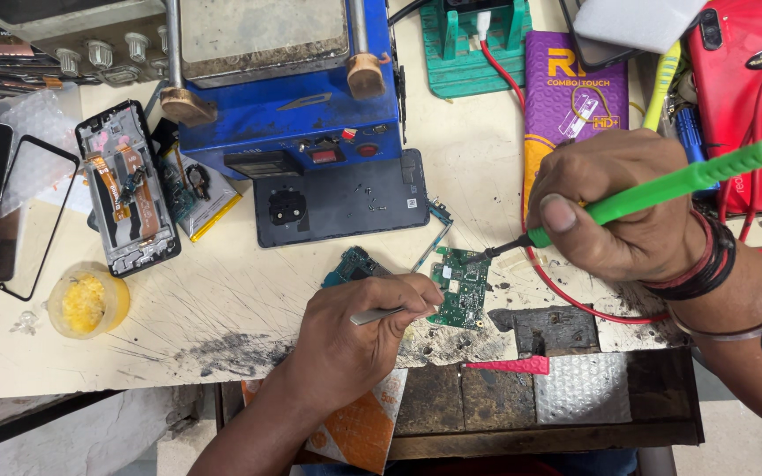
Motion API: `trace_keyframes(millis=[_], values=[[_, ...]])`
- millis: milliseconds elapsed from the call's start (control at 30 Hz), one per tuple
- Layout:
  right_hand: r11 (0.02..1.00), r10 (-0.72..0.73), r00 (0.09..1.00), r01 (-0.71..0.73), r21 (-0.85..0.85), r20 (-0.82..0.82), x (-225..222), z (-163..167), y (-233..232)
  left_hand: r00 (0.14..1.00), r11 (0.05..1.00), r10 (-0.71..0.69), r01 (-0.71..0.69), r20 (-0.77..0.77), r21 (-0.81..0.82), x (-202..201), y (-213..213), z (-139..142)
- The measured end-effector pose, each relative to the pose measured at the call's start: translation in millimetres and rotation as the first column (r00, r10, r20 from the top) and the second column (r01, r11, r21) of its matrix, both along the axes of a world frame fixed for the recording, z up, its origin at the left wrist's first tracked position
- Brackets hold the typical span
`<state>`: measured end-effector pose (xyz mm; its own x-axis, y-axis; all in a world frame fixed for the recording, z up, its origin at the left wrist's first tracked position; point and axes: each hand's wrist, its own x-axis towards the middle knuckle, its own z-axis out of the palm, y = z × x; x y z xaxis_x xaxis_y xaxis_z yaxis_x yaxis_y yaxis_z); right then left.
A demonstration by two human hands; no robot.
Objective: The person solders a green phone motherboard held on a cluttered repair bench, steadying the board with one hand while applying a green soldering iron to its contacts. They reposition the board and continue soldering different points, with a disassembled phone and tools around the work area.
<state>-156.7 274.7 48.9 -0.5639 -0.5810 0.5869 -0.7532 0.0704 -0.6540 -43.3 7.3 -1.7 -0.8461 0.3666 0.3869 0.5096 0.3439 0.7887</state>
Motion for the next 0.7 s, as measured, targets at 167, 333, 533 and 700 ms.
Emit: trace_keyframes(millis=[167, 333, 533, 700], values=[[0.999, 0.019, 0.997, -0.017, 0.033, -0.070, 0.7, 0.7, -0.4, 1.000, 1.000, -0.004, 0.004, 0.007, 0.003, 0.1, -0.1, -2.1], [0.999, 0.006, 0.996, -0.003, 0.036, -0.090, -0.7, -0.2, -0.4, 1.000, 1.000, 0.000, 0.000, 0.015, -0.015, -0.2, -0.1, -2.6], [0.990, -0.086, 0.994, 0.092, -0.108, 0.061, 4.4, -1.9, -1.3, 1.000, 1.000, -0.003, 0.003, 0.006, -0.017, -0.7, 0.1, -1.1], [0.990, -0.121, 0.992, 0.123, -0.072, 0.025, 6.3, -5.5, -2.2, 1.000, 1.000, 0.008, -0.008, 0.008, -0.010, -0.1, 0.3, 0.7]])
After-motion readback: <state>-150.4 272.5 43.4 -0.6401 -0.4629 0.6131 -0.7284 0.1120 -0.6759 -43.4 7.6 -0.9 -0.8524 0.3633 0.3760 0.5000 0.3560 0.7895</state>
